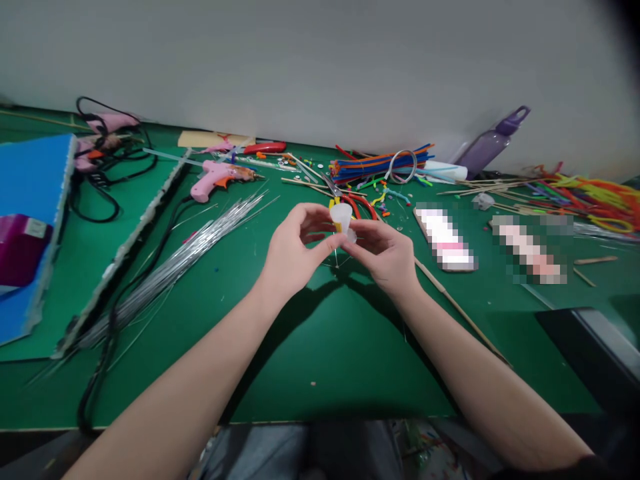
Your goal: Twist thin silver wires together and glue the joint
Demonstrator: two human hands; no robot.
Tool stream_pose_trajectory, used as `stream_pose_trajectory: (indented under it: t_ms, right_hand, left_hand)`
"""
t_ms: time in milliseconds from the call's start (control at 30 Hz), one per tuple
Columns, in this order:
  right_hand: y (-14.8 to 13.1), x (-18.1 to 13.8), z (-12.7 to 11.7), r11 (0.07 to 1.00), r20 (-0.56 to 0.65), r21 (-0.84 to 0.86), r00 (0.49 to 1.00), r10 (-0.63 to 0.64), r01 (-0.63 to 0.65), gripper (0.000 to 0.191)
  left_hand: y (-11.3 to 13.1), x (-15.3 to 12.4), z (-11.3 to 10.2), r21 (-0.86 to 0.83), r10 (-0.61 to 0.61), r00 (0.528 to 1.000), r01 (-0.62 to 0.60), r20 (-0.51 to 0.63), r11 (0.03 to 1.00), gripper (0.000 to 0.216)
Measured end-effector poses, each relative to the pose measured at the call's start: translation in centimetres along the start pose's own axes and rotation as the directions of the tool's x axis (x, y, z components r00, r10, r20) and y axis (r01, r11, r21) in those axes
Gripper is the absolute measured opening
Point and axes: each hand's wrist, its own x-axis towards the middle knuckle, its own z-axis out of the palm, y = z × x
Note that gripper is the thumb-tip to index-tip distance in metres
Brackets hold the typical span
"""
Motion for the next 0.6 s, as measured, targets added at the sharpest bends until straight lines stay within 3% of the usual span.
stream_pose_trajectory:
  t_ms: [133, 200, 367, 600]
  right_hand:
    - [0.3, 0.1, -0.1, 1.000, 0.103, -0.001, 0.995, -0.002, 0.003, 0.051]
    - [0.1, 0.1, -0.2, 0.995, 0.115, -0.083, 0.992, -0.052, 0.062, 0.048]
    - [-1.2, 0.0, -0.4, 0.913, 0.144, -0.356, 0.977, -0.160, 0.202, 0.034]
    - [-1.4, 0.0, -0.3, 0.896, 0.184, -0.355, 0.959, -0.215, 0.269, 0.030]
  left_hand:
    - [0.0, 0.0, -0.1, 0.091, 0.054, 0.994, -0.063, 0.100, 0.994, 0.032]
    - [0.2, -0.1, 0.0, 0.129, 0.091, 0.988, -0.108, 0.126, 0.986, 0.029]
    - [0.6, -0.2, 0.0, 0.178, 0.178, 0.980, -0.193, 0.093, 0.965, 0.028]
    - [0.8, -0.1, -0.2, 0.286, 0.202, 0.976, -0.215, 0.076, 0.934, 0.025]
